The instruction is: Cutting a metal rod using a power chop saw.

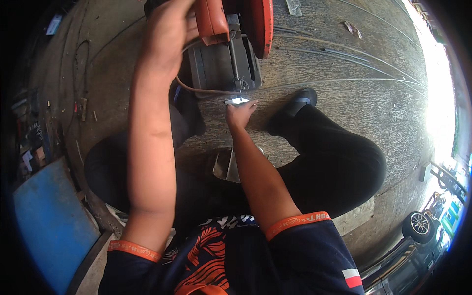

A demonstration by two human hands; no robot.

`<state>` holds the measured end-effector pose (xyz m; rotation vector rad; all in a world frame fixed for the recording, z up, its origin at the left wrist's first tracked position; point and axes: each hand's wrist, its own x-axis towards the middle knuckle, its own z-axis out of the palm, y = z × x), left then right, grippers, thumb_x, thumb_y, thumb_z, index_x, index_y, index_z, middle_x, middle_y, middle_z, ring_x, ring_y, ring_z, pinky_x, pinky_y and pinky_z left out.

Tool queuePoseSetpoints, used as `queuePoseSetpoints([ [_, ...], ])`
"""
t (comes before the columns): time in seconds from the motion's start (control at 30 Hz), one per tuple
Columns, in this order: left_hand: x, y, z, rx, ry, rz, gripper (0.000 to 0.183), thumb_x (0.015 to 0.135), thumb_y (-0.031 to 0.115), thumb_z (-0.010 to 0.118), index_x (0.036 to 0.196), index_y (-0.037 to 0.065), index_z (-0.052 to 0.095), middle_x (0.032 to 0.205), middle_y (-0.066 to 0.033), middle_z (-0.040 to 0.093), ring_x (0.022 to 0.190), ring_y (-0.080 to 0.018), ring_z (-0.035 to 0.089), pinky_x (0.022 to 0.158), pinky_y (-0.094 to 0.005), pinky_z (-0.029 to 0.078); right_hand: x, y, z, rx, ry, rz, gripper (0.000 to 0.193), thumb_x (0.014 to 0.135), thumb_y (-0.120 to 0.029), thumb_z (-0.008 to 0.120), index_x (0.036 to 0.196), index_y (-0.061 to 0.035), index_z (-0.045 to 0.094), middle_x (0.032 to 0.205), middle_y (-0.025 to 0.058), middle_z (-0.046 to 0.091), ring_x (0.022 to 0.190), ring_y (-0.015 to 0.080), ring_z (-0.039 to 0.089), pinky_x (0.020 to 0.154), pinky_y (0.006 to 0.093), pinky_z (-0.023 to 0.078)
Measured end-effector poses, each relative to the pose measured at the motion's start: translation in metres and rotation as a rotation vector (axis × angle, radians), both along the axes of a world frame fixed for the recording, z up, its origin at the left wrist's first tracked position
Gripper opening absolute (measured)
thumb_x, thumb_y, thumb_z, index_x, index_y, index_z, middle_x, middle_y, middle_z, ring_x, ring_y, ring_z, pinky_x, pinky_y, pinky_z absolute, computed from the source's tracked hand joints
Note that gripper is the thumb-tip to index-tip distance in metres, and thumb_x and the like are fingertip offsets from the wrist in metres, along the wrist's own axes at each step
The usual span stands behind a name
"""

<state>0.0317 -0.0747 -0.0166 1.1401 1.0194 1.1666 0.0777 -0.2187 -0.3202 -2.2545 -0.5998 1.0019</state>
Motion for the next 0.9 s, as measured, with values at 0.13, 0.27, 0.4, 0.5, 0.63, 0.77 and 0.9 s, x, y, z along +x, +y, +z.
queuePoseSetpoints([
  [0.13, 0.027, 0.009, 0.027, -0.190, 0.340, 0.022, 0.035, 0.079, 0.022, 0.058, 0.053, -0.001, 0.054, 0.048, -0.0070, 0.054, 0.046, -0.0167, 0.057, 0.046, -0.0293, 0.045, 0.016, -0.009, -0.016, 0.004, -0.001, 0.055, 0.099, 0.066, -0.014, 0.067, 0.139, 0.0078, 0.004, 0.136, 0.0333, 0.026, 0.124, 0.0431, 0.034, 0.103, 0.0380, 0.032],
  [0.27, 0.013, 0.000, -0.010, 0.048, 0.430, 0.040, 0.031, 0.077, 0.018, 0.056, 0.052, 0.000, 0.055, 0.046, -0.0078, 0.054, 0.046, -0.0169, 0.057, 0.046, -0.0294, 0.045, 0.011, -0.007, 0.009, -0.049, 0.232, 0.033, 0.099, 0.068, -0.012, 0.065, 0.140, 0.0042, 0.000, 0.123, 0.0338, 0.044, 0.114, 0.0422, 0.047, 0.096, 0.0376, 0.038],
  [0.4, 0.014, 0.008, -0.016, -0.114, 0.350, -0.178, 0.027, 0.086, 0.024, 0.058, 0.091, -0.003, 0.055, 0.076, -0.0060, 0.059, 0.072, -0.0140, 0.061, 0.070, -0.0282, 0.048, 0.016, -0.004, -0.029, 0.124, 0.354, -0.239, 0.096, 0.068, -0.007, 0.061, 0.141, 0.0039, 0.000, 0.104, 0.0192, 0.054, 0.088, 0.0257, 0.058, 0.077, 0.0316, 0.046],
  [0.5, 0.014, 0.022, 0.003, 0.035, 0.354, -0.132, 0.026, 0.076, 0.014, 0.054, 0.055, 0.000, 0.055, 0.048, -0.0077, 0.054, 0.046, -0.0162, 0.055, 0.044, -0.0292, 0.043, 0.026, -0.008, -0.044, 0.344, 1.176, -0.612, 0.048, 0.082, -0.002, 0.051, 0.126, 0.0032, 0.032, 0.106, 0.0145, 0.050, 0.100, 0.0266, 0.053, 0.087, 0.0382, 0.045],
  [0.63, 0.021, 0.039, 0.035, -0.107, 0.338, -0.078, 0.019, 0.077, 0.015, 0.056, 0.063, 0.003, 0.056, 0.058, -0.0061, 0.055, 0.056, -0.0160, 0.056, 0.053, -0.0303, 0.045, 0.022, -0.006, -0.023, 0.370, 1.629, -0.772, 0.031, 0.091, -0.006, 0.043, 0.120, 0.0010, 0.036, 0.113, 0.0149, 0.046, 0.110, 0.0303, 0.047, 0.098, 0.0448, 0.039],
  [0.77, 0.025, 0.038, 0.044, -0.071, 0.331, -0.052, 0.015, 0.077, 0.015, 0.056, 0.069, 0.003, 0.057, 0.063, -0.0058, 0.056, 0.057, -0.0161, 0.056, 0.054, -0.0301, 0.046, 0.027, -0.005, -0.026, 0.308, 1.615, -0.733, 0.026, 0.094, -0.009, 0.042, 0.118, 0.0007, 0.038, 0.119, 0.0155, 0.044, 0.111, 0.0311, 0.047, 0.099, 0.0456, 0.038],
  [0.9, 0.020, 0.038, 0.043, -0.050, 0.360, -0.057, 0.015, 0.077, 0.017, 0.056, 0.072, 0.003, 0.057, 0.065, -0.0056, 0.056, 0.058, -0.0164, 0.056, 0.055, -0.0298, 0.046, 0.021, -0.005, -0.013, 0.361, 1.586, -0.830, 0.031, 0.097, -0.025, 0.035, 0.116, -0.0011, 0.039, 0.119, 0.0147, 0.045, 0.112, 0.0327, 0.046, 0.101, 0.0484, 0.036],
])
